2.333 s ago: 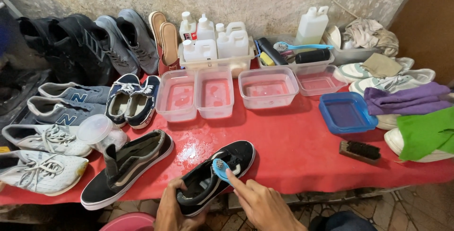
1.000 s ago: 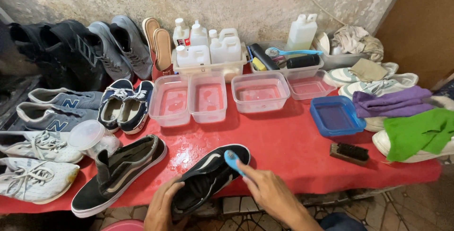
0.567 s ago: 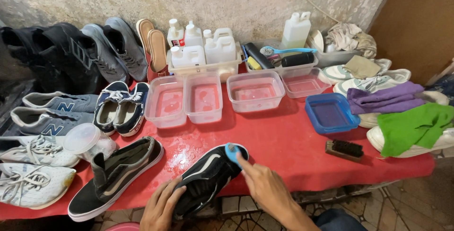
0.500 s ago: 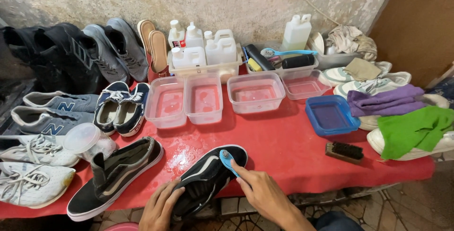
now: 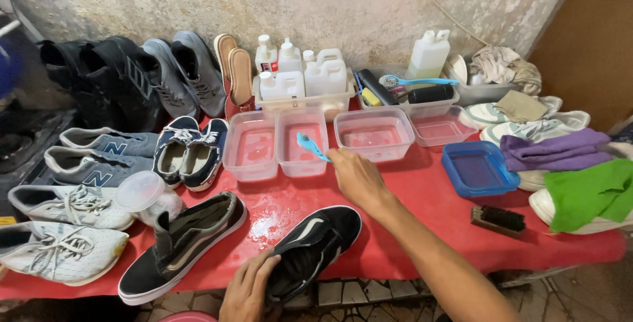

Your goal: The person scrubs a black slip-on shoe with a blue brush, repeatedly dipping the brush into a container of pink liquid and cleaning the shoe's interior and exterior surfaces. The person rotates the shoe to access different areas and continues scrubbing throughout the clip.

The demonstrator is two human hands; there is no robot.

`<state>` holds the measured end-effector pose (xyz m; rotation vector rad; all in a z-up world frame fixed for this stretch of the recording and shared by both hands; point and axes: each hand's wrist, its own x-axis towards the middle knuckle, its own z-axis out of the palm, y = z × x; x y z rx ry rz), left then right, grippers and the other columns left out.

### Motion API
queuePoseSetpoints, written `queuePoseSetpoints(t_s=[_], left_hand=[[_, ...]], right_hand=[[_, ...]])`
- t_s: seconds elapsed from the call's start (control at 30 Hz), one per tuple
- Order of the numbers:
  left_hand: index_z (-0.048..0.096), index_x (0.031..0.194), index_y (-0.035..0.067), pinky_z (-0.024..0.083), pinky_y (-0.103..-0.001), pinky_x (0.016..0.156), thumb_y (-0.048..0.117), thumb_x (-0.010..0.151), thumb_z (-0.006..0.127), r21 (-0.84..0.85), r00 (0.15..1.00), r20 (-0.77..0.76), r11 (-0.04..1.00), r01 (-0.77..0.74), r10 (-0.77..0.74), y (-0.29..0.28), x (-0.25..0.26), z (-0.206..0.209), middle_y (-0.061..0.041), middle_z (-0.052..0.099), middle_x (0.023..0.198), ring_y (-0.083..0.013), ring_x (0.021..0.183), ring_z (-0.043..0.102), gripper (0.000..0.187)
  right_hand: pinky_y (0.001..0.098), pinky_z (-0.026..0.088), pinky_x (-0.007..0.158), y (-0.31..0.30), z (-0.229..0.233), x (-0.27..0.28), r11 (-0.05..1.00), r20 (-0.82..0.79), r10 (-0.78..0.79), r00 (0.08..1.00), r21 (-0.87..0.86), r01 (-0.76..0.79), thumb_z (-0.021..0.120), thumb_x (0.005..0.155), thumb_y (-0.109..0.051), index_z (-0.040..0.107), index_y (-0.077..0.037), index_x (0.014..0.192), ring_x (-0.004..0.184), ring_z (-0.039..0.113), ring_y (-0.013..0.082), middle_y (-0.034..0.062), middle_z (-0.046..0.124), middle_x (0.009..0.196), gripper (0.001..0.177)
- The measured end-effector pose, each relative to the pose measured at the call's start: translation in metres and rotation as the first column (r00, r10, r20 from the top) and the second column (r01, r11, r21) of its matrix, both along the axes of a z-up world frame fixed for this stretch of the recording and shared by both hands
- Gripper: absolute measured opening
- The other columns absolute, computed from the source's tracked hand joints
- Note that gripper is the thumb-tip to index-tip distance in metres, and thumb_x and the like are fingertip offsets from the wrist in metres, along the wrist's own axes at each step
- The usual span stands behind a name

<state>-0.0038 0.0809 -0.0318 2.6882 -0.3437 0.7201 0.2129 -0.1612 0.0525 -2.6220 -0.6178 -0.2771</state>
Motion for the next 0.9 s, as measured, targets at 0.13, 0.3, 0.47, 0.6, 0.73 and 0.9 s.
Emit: queuePoseSetpoints(t_s=[0.13,0.3,0.47,0.6,0.73,0.9], left_hand=[[0.061,0.136,0.025,0.053,-0.030,0.083,0.058,0.080,0.055,-0.039,0.993,0.085,0.996,-0.074,0.077,-0.009,0.001,0.004,0.009,0.061,0.145,-0.0160,0.118,0.063,0.065],[0.057,0.140,0.027,0.053,-0.030,0.075,0.089,0.078,0.040,-0.035,0.993,0.065,0.995,-0.094,0.097,-0.006,0.005,-0.007,0.011,0.061,0.144,-0.0159,0.113,0.065,0.089],[0.049,0.145,0.031,0.054,-0.037,0.082,0.083,0.068,0.064,-0.085,0.981,-0.177,0.992,-0.094,0.078,0.006,0.007,-0.028,0.009,0.058,0.145,-0.0185,0.121,0.064,0.094],[0.042,0.148,0.036,0.052,-0.038,0.081,0.080,0.066,0.073,-0.055,0.938,-0.329,0.990,-0.131,0.106,0.006,0.009,-0.019,0.015,0.052,0.149,-0.0235,0.107,0.067,0.099],[0.041,0.145,0.040,0.055,-0.039,0.091,0.061,0.061,0.088,-0.128,0.869,-0.481,0.972,-0.196,0.112,0.002,0.008,0.005,0.019,0.054,0.144,-0.0171,0.120,0.063,0.098],[0.046,0.142,0.043,0.058,-0.037,0.096,0.054,0.056,0.096,-0.260,0.795,-0.593,0.904,-0.339,0.128,-0.002,0.006,0.028,0.022,0.062,0.141,-0.0065,0.129,0.063,0.100]], right_hand=[[0.0563,0.056,0.055,0.033,-0.033,0.075,0.947,0.266,-0.039,0.963,-0.299,0.121,0.057,0.088,0.009,0.062,-0.008,0.108,0.073,0.067,0.0400,0.0124,0.058,0.087,0.026],[0.0577,0.059,0.065,0.058,-0.042,0.099,0.881,-0.010,-0.018,1.000,-0.472,0.011,0.057,0.080,0.016,0.068,-0.003,0.098,0.088,0.072,0.0462,0.0183,0.066,0.098,0.028],[0.0618,0.059,0.062,0.066,-0.003,0.087,0.922,0.125,0.020,0.992,-0.385,0.030,0.050,0.087,0.016,0.066,-0.003,0.098,0.083,0.070,0.0495,0.0212,0.060,0.097,0.027],[0.0572,0.059,0.056,0.054,0.014,0.081,0.956,0.173,-0.024,0.985,-0.283,0.073,0.049,0.086,0.022,0.062,0.001,0.099,0.075,0.067,0.0468,0.0199,0.056,0.087,0.028],[0.0587,0.056,0.059,0.031,0.020,0.050,0.977,0.091,-0.081,0.992,-0.188,0.097,0.042,0.090,0.016,0.064,-0.003,0.097,0.072,0.067,0.0510,0.0211,0.057,0.085,0.029],[0.0656,0.054,0.081,0.000,0.020,-0.009,0.991,-0.102,-0.085,0.991,0.097,0.095,0.056,0.095,-0.008,0.069,-0.015,0.124,0.095,0.067,0.0510,0.0236,0.071,0.107,0.033]])
